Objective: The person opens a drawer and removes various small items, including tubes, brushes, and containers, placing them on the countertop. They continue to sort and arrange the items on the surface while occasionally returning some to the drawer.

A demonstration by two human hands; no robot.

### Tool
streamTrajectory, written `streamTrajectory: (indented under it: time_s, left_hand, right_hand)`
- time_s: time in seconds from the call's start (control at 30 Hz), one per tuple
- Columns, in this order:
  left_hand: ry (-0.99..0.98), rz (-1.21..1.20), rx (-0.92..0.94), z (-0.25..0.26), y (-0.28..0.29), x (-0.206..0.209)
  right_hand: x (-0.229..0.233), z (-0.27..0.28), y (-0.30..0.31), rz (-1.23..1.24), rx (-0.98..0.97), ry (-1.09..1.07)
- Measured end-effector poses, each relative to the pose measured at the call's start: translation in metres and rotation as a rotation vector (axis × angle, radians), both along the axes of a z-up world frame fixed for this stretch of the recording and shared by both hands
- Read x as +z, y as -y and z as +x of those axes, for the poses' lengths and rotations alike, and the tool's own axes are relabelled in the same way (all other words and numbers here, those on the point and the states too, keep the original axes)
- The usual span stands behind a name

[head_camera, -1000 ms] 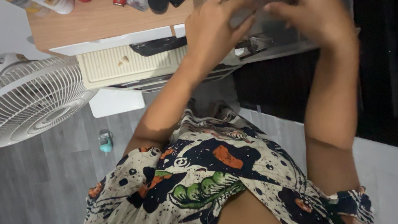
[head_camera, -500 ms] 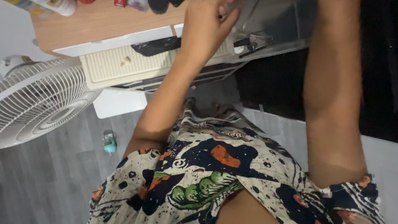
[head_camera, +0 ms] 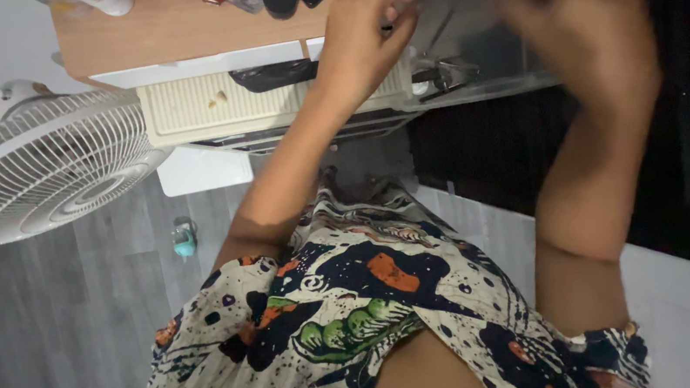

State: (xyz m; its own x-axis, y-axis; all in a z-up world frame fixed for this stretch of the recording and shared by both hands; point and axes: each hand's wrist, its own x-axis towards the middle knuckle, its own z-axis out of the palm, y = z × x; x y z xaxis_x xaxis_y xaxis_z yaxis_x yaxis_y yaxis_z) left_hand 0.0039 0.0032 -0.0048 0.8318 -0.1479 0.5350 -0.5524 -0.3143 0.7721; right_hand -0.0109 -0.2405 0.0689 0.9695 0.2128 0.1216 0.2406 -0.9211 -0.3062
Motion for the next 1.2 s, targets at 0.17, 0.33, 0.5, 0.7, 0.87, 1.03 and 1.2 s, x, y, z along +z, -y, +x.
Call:
streamTrajectory:
  time_s: [0.17,0.33,0.5,0.7,0.87,1.03,1.2]
  left_hand:
    - [0.009,-0.027,-0.008,0.006,0.004,-0.006]
    - [-0.007,-0.075,-0.014,0.005,0.004,-0.006]
    - [-0.048,-0.119,-0.025,0.003,0.004,-0.005]
    - [0.007,-0.082,0.006,0.005,0.006,-0.008]
    - [0.004,-0.100,-0.026,0.003,0.004,-0.006]
    - [-0.094,-0.147,0.042,-0.001,0.005,-0.010]
    - [-0.333,-0.728,-0.187,-0.006,0.010,-0.020]
  right_hand:
    - [-0.024,0.008,-0.033,-0.007,0.479,-0.068]
    - [-0.047,0.022,-0.041,-0.160,0.478,0.029]
    - [-0.056,0.027,-0.032,-0.041,0.373,-0.025]
    - [-0.062,0.034,-0.029,0.185,0.389,-0.140]
    - [-0.066,0.034,-0.028,0.186,0.427,-0.016]
    - [-0.059,0.031,-0.018,0.047,0.395,0.179]
    - [-0.037,0.018,0.003,0.219,0.280,0.062]
